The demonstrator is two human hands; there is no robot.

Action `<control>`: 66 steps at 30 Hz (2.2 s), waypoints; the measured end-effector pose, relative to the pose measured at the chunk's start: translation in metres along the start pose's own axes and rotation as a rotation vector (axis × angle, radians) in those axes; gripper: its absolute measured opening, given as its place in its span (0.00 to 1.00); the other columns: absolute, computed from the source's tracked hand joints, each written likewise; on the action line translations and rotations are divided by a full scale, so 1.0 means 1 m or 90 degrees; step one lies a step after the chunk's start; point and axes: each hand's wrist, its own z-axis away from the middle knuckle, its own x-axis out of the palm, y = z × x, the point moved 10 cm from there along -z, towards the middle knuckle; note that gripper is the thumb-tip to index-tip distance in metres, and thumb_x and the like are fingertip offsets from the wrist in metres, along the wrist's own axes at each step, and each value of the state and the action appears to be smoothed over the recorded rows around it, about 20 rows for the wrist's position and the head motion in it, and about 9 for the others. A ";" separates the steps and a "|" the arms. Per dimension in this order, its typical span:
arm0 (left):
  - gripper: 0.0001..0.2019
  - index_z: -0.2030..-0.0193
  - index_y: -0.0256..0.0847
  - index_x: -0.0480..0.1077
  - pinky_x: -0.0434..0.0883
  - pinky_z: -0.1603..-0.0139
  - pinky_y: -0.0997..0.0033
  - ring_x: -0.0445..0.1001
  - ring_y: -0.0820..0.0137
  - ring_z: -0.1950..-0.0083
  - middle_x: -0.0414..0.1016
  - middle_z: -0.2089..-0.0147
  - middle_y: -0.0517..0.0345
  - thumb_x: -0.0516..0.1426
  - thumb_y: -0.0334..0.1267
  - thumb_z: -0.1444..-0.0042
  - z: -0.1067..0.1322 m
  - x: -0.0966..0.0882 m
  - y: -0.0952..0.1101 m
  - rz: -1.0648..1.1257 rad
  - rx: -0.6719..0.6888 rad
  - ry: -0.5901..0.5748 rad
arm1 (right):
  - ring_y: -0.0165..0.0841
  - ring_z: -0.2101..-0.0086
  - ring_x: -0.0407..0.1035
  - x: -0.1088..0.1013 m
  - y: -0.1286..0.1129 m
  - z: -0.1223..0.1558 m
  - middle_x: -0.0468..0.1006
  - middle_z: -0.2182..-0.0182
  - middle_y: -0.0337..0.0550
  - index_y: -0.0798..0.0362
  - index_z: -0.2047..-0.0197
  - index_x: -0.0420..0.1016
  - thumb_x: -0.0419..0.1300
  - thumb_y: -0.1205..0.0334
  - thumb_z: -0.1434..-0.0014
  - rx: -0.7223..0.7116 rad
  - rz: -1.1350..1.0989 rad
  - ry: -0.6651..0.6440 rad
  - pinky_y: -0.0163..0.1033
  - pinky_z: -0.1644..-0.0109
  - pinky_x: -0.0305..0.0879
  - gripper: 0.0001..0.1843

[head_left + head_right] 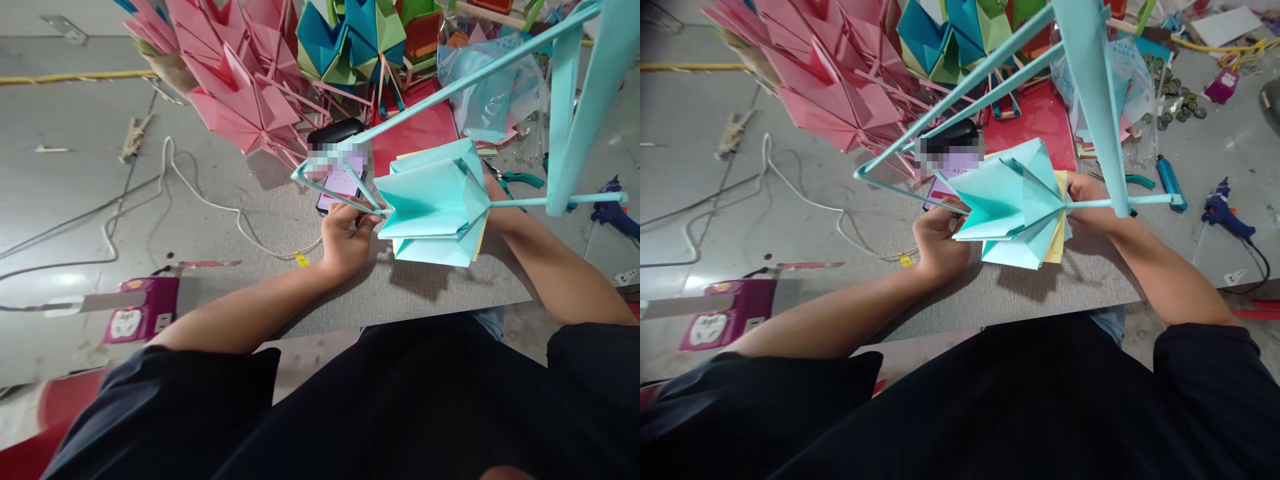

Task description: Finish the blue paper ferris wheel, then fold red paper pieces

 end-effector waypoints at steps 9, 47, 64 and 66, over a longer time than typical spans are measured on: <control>0.07 0.64 0.48 0.80 0.77 0.58 0.59 0.80 0.65 0.63 0.82 0.66 0.61 0.63 0.38 0.32 -0.003 -0.011 0.014 0.001 0.036 0.073 | 0.37 0.70 0.68 -0.018 -0.034 0.030 0.78 0.69 0.40 0.39 0.58 0.84 0.79 0.28 0.47 -0.243 0.071 0.058 0.47 0.61 0.74 0.27; 0.08 0.57 0.43 0.80 0.68 0.72 0.72 0.75 0.75 0.72 0.84 0.67 0.61 0.60 0.28 0.29 0.013 -0.003 0.062 0.032 0.218 0.019 | 0.37 0.74 0.77 -0.074 -0.022 0.019 0.82 0.73 0.35 0.36 0.63 0.86 0.80 0.31 0.45 -0.359 -0.059 0.336 0.50 0.69 0.77 0.21; 0.08 0.69 0.41 0.78 0.65 0.76 0.75 0.68 0.77 0.76 0.77 0.75 0.61 0.69 0.39 0.41 0.011 0.035 0.012 0.231 -0.188 -0.158 | 0.38 0.74 0.75 -0.065 -0.012 0.024 0.81 0.73 0.37 0.36 0.60 0.83 0.78 0.31 0.41 -0.325 -0.111 0.309 0.49 0.70 0.76 0.21; 0.08 0.68 0.42 0.77 0.66 0.76 0.75 0.69 0.76 0.75 0.77 0.74 0.61 0.69 0.38 0.40 0.011 0.036 0.012 0.239 -0.189 -0.165 | 0.38 0.73 0.77 -0.064 -0.013 0.024 0.81 0.72 0.37 0.36 0.59 0.84 0.78 0.32 0.41 -0.329 -0.118 0.297 0.49 0.69 0.77 0.20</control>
